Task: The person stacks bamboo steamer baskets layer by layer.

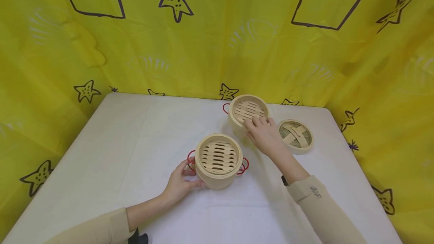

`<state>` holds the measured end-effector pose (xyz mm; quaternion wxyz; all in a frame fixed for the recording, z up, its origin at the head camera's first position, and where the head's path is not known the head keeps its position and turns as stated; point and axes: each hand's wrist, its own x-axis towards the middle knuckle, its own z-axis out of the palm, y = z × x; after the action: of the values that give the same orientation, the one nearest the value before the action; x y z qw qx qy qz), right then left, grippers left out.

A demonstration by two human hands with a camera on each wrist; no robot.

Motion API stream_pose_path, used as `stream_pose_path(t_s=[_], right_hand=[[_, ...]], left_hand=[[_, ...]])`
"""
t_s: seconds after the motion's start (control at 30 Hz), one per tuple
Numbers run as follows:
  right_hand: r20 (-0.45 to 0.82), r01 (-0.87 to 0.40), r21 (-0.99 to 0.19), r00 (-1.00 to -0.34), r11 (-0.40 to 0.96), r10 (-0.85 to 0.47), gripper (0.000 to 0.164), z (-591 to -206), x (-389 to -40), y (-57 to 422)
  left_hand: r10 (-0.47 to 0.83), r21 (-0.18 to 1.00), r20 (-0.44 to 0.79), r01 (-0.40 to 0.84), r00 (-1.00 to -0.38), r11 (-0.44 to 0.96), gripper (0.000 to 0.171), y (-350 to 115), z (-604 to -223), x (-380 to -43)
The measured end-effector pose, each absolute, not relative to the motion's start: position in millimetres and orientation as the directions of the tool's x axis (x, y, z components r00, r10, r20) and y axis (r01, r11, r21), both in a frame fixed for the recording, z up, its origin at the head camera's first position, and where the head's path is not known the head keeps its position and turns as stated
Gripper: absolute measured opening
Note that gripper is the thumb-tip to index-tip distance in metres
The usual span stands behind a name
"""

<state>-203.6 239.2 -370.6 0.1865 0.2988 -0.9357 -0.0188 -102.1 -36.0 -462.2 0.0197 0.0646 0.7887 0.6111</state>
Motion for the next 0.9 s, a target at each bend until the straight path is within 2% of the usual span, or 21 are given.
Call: stream_pose_path(t_s=[0.37, 0.9], right_hand=[[0.401, -0.586, 0.173, -0.692, 0.792, -0.6, 0.027, -356, -196, 237], [0.357, -0.615, 0.19, -0.683, 0.765, -0.638, 0.028, -338, -178, 226]], left_hand=[[0.129, 0.966, 0.043, 0.074, -0.991, 0.249, 0.072, -36, -462, -102], [0.132, 0.966, 0.056, 0.087, -0.99, 0.242, 0.075, -35, -463, -103]])
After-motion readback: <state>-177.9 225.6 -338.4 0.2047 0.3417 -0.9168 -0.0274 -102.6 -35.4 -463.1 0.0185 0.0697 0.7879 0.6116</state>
